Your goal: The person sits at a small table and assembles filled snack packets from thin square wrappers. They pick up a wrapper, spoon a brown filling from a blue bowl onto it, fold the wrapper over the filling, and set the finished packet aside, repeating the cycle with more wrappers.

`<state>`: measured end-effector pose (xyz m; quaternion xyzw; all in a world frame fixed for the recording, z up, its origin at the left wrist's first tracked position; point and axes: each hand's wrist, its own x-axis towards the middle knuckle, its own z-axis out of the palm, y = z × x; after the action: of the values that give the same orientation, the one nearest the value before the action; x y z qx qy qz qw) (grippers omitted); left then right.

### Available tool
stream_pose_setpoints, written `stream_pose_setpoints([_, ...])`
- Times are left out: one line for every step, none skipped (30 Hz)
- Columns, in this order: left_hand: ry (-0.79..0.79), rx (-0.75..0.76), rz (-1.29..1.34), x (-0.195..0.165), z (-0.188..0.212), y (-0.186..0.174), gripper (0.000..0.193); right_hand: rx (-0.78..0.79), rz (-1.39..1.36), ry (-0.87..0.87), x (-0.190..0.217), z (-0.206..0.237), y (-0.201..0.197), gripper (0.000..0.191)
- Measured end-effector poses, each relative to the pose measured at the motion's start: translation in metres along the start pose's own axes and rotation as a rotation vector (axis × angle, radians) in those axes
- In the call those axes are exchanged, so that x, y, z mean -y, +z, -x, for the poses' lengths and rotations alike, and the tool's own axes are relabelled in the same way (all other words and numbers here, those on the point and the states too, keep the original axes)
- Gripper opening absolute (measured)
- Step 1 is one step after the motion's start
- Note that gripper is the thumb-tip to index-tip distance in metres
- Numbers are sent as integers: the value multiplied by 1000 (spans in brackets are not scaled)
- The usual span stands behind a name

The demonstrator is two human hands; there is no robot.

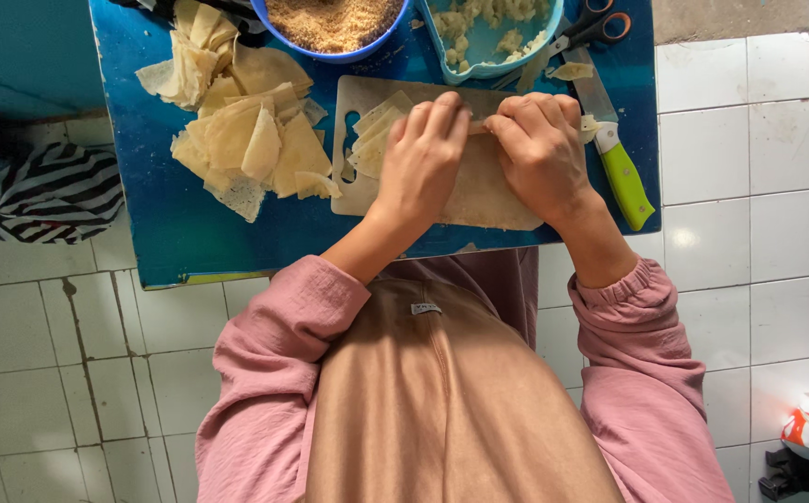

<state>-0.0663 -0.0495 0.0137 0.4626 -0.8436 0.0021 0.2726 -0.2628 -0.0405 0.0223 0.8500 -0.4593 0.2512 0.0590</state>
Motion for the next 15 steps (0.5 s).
stream_pose_setpoints([-25, -8, 5, 2, 1, -4, 41, 3, 35, -22, -1, -1, -1, 21])
stream_pose_setpoints([-50, -14, 11, 4, 3, -9, 45, 7, 68, -43, -2, -2, -3, 24])
stream_pose_setpoints([-77, -20, 35, 6, 6, -14, 44, 15, 99, -63, -2, -2, -3, 26])
stream_pose_setpoints([-102, -27, 59, 10, 10, -20, 44, 23, 79, -54, -3, -3, -3, 26])
stream_pose_setpoints([-128, -37, 80, 14, 12, -25, 44, 29, 59, -49, -5, -6, -2, 27])
stream_pose_setpoints([-147, -46, 86, 18, 15, -29, 42, 36, 36, -46, -6, -10, 0, 28])
stream_pose_setpoints([-168, -54, 92, 22, 18, -34, 40, 56, 31, -34, -7, -12, 0, 27])
stream_pose_setpoints([-186, -66, 97, 27, 20, -37, 38, 73, 28, -22, -9, -16, 1, 26])
stream_pose_setpoints([-195, -68, 100, 32, 22, -39, 38, 90, 26, -12, -10, -20, 1, 25])
stream_pose_setpoints([-205, -68, 104, 36, 24, -42, 39, 105, 39, -17, -9, -24, 1, 24])
stream_pose_setpoints([-213, -68, 108, 39, 26, -44, 39, 118, 54, -21, -7, -27, -1, 23])
stream_pose_setpoints([-214, -54, 102, 43, 28, -46, 39, 129, 73, -25, -5, -31, -4, 21])
stream_pose_setpoints([-213, -42, 96, 47, 29, -48, 40, 115, 93, -39, -1, -35, -8, 22])
stream_pose_setpoints([-211, -32, 89, 51, 30, -49, 40, 99, 114, -54, 4, -37, -12, 24])
stream_pose_setpoints([-195, -40, 78, 55, 31, -51, 39, 81, 136, -69, 9, -39, -16, 25])
